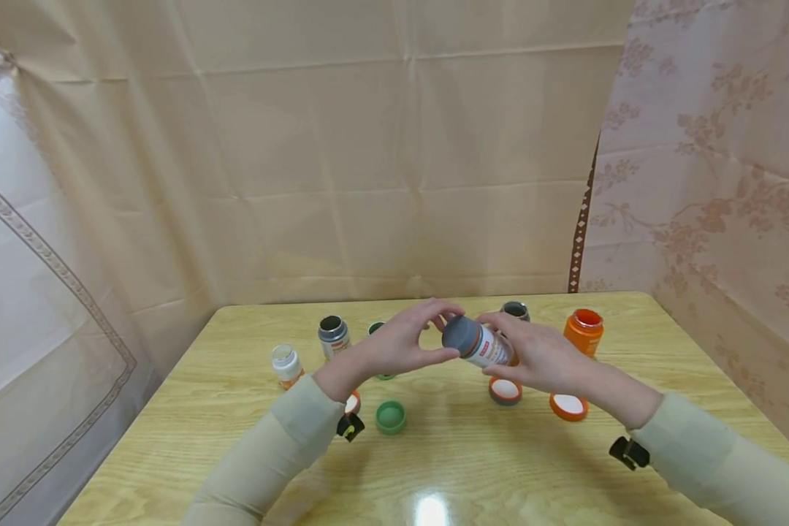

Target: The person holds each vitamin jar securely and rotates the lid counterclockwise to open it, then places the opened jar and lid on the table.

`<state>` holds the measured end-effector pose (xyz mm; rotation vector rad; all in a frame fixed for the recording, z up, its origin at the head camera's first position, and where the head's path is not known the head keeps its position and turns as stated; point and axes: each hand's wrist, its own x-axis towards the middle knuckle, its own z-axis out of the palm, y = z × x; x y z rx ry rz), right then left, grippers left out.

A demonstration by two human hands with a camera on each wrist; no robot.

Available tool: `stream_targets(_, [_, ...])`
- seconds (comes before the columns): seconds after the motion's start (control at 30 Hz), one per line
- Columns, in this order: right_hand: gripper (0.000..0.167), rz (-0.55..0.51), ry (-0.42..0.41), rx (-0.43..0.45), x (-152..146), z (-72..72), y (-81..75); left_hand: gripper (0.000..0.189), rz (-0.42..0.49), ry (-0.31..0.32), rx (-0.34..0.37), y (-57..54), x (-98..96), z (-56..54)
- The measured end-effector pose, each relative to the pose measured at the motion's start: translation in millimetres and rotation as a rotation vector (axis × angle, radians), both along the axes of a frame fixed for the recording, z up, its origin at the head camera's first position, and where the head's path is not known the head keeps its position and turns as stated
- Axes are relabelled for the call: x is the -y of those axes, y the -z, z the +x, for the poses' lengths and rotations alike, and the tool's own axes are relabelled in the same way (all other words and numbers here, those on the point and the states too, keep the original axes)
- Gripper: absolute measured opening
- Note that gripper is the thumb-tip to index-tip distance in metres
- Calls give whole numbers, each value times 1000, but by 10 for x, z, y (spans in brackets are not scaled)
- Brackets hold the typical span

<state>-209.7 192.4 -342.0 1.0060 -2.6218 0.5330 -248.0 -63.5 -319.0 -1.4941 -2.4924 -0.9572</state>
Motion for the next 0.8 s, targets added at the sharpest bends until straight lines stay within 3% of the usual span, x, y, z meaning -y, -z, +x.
stream_targets(0.2, [66,3,1,22,4,4,-1,46,-12,-87,33,12,-24,-5])
stream_targets(0.37, [66,11,6,27,2,-2,5,58,-41,-122,39,11,-18,7])
stream_targets(0.63, [67,17,12,10,-10,-16,22,61,-7,15,35,23,24,7])
stream_targets(0.8, [69,24,13,13,-12,-6,29,56,-24,25,26,33,22,17])
